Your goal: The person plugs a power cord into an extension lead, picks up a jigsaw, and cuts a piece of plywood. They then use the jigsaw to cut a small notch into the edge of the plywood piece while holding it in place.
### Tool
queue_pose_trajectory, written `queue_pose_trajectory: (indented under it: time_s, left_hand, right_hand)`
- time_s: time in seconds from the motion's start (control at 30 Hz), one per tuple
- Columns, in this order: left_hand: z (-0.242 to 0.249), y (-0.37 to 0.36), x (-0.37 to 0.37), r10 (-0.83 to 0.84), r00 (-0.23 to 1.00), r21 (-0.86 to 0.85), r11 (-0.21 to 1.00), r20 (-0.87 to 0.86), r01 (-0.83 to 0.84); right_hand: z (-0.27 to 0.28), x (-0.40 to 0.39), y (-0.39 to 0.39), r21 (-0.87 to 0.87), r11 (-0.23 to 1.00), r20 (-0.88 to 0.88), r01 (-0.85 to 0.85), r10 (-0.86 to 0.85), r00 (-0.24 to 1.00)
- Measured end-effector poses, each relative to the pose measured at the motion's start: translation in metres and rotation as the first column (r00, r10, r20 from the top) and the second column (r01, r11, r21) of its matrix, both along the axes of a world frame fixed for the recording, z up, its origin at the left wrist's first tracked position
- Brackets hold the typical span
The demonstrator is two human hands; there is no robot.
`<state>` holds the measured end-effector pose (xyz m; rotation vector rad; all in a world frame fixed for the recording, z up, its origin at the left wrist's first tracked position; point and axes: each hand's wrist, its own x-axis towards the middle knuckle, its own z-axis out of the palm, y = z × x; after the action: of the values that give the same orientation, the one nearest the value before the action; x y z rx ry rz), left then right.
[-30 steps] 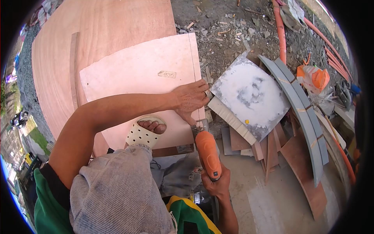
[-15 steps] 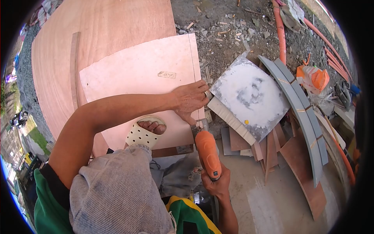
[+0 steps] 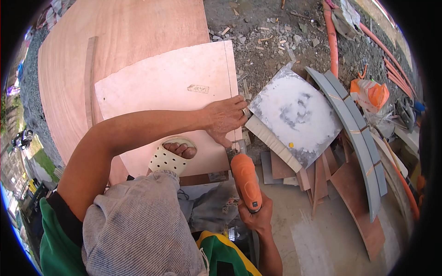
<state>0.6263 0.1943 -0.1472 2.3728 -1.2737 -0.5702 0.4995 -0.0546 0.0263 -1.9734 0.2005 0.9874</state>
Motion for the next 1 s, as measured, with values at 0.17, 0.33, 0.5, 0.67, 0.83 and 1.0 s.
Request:
queue_pose_trajectory:
  time_s: [0.17, 0.33, 0.5, 0.67, 0.83, 1.0]
  left_hand:
    - [-0.0021, -0.0001, -0.0025, 0.019, 0.996, -0.025, 1.000, 0.082, -0.017]
    - [-0.0015, -0.0001, -0.0002, 0.000, 1.000, -0.018, 1.000, 0.014, 0.000]
    - [-0.0068, 0.0007, -0.0035, 0.021, 0.997, -0.070, 0.997, 0.075, -0.015]
    - [-0.0082, 0.0007, -0.0034, 0.019, 0.996, -0.075, 0.997, 0.081, -0.013]
    - [-0.0079, 0.0000, -0.0027, 0.010, 0.999, -0.052, 0.999, 0.043, -0.008]
    - [-0.0036, 0.0010, 0.0004, -0.006, 1.000, -0.040, 0.999, 0.009, 0.006]
  right_hand:
    - [0.0003, 0.0005, -0.0008, -0.011, 1.000, -0.020, 0.001, -0.001, 1.000]
    - [-0.0008, 0.0007, -0.0009, -0.014, 1.000, -0.022, -0.003, 0.002, 1.000]
    - [0.0012, 0.0036, 0.0018, -0.019, 1.000, -0.040, -0.002, 0.001, 0.999]
    - [0.0007, 0.0032, 0.0023, -0.012, 1.000, -0.035, 0.011, -0.011, 0.999]
    - [0.0009, 0.0042, 0.0039, -0.010, 1.000, -0.025, 0.009, -0.009, 1.000]
    - [-0.0005, 0.0037, 0.0034, -0.024, 1.000, -0.015, 0.000, 0.000, 1.000]
